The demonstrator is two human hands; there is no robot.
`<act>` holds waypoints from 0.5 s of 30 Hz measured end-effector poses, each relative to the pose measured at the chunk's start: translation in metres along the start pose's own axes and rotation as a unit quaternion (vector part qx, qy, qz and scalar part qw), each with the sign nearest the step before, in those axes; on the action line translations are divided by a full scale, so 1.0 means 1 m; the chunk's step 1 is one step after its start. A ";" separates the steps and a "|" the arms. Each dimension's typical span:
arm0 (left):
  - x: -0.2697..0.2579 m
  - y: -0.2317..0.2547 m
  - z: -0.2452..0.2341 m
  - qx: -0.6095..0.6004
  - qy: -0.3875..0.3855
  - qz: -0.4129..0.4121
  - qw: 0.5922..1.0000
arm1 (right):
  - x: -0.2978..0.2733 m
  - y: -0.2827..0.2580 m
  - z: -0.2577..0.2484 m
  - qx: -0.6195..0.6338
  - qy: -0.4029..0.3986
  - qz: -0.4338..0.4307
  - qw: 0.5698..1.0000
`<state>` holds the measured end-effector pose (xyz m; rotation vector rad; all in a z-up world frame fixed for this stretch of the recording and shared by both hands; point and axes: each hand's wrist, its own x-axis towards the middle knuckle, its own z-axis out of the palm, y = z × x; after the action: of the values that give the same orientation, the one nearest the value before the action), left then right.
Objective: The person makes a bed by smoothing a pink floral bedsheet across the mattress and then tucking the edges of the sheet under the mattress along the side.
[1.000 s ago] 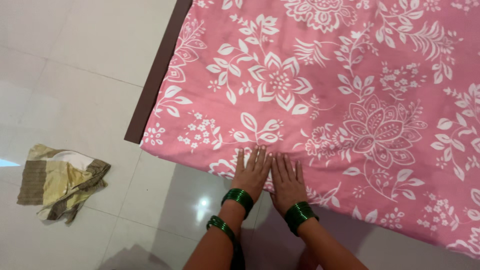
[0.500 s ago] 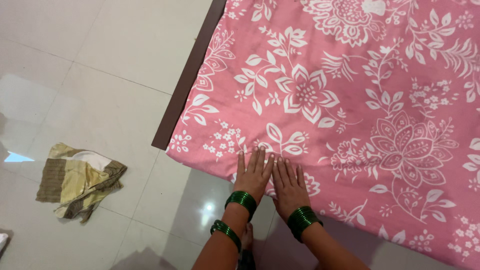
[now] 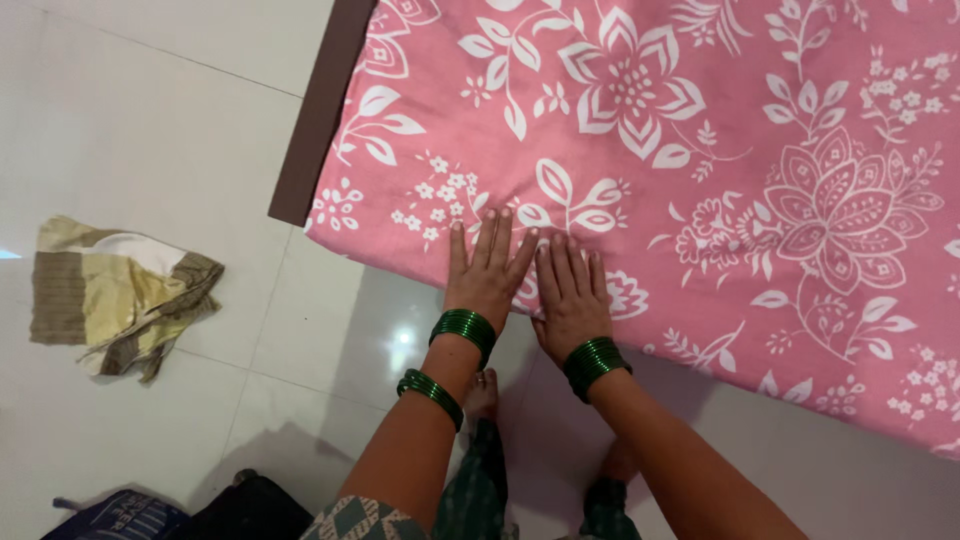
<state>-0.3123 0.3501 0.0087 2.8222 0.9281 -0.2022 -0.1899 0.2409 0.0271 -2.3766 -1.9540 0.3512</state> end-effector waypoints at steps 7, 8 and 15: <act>0.003 -0.003 0.015 0.036 0.057 0.001 0.998 | 0.001 0.000 0.006 -0.004 0.011 0.013 1.000; 0.003 -0.001 0.016 0.082 0.050 -0.003 0.995 | -0.001 0.000 0.007 -0.005 0.007 0.018 1.000; 0.003 0.007 0.002 0.094 -0.036 0.008 0.995 | 0.002 -0.005 0.012 -0.019 -0.010 0.023 1.000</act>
<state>-0.3054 0.3457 0.0065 2.9688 0.9160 -0.4068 -0.1973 0.2422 0.0156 -2.4547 -1.9336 0.3448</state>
